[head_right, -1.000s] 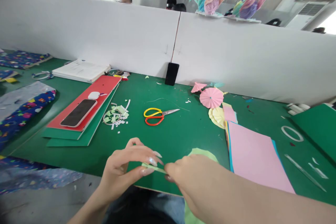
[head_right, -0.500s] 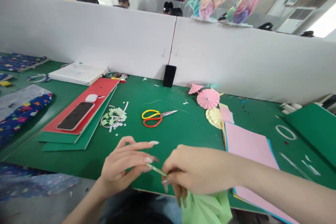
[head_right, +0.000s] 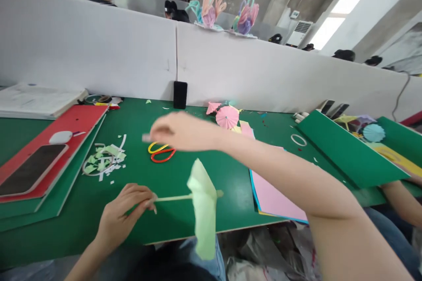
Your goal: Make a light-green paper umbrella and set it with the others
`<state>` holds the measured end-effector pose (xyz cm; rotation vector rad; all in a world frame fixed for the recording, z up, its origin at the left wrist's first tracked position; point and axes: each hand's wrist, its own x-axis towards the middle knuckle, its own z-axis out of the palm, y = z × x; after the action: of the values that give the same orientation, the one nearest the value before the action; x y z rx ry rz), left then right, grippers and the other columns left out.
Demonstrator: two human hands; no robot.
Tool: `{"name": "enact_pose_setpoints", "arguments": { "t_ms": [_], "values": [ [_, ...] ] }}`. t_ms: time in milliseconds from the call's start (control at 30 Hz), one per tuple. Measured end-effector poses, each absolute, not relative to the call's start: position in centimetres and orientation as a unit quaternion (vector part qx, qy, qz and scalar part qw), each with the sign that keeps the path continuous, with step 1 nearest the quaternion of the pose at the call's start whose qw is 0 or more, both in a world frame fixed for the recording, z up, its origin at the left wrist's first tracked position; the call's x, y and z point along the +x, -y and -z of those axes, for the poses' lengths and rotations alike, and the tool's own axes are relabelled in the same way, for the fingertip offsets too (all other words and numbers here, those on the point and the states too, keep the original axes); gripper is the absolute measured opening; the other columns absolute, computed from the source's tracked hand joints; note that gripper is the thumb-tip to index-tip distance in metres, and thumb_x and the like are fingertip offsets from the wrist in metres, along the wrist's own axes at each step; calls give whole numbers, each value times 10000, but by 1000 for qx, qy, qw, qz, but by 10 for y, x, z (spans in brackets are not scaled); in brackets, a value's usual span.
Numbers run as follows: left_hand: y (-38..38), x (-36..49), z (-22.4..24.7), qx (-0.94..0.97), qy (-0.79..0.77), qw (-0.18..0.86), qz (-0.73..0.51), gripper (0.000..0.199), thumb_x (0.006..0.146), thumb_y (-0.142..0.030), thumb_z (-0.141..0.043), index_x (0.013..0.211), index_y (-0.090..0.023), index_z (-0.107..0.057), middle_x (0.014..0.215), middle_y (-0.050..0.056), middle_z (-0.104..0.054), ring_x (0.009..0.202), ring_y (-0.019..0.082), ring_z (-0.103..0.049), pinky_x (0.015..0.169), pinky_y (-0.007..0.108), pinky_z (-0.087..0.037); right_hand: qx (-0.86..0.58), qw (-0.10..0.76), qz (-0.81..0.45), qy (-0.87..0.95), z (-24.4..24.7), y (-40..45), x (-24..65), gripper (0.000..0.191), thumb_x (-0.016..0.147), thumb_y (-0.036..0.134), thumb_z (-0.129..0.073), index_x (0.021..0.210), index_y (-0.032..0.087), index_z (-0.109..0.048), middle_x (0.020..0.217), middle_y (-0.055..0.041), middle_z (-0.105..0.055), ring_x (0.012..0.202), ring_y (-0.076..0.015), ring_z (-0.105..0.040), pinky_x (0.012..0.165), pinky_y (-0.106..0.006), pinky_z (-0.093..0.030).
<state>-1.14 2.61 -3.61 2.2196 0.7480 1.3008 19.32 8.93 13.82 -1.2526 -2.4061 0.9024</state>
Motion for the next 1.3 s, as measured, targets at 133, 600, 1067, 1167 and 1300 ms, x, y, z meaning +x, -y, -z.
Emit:
{"name": "enact_pose_setpoints", "arguments": {
  "t_ms": [133,600,1067,1167,1300],
  "values": [
    [-15,1,45,567,-407,505,-507,369,913,-400,-564,612,-198,-630,521,-1,-594,525,151,-569,586,263,-444,-476,450,-219,723,-172,-59,242,242,936,292,-479,925,161,-681,781,29,-688,763,-107,-662,788,-313,-480],
    [7,46,45,230,-347,768,-487,418,709,-476,-791,553,-155,-573,619,-3,-521,655,124,-480,658,235,-385,-393,579,-569,431,22,-8,176,391,827,482,-677,1133,241,-710,1108,-118,-732,1105,-268,-649,1036,-479,-436],
    [9,49,58,135,-303,812,-481,317,671,-402,-840,670,-148,-651,574,-34,-475,621,104,-485,653,228,-415,-321,580,-658,357,17,-34,173,244,762,428,-733,790,186,-719,827,-77,-756,945,-273,-704,897,-441,-541],
    [10,50,56,153,-296,817,-471,337,687,-428,-825,654,-155,-630,529,-46,-438,594,100,-468,638,222,-402,-326,568,-661,367,16,-35,174,229,770,413,-726,784,185,-715,795,-74,-752,919,-269,-708,884,-436,-549],
    [6,41,52,277,-342,795,-418,443,781,-588,-673,730,-148,-654,530,-5,-527,561,130,-499,594,251,-389,-337,577,-644,372,13,-35,174,218,746,404,-748,808,196,-719,769,-55,-748,868,-260,-712,849,-427,-561]
  ]
}}
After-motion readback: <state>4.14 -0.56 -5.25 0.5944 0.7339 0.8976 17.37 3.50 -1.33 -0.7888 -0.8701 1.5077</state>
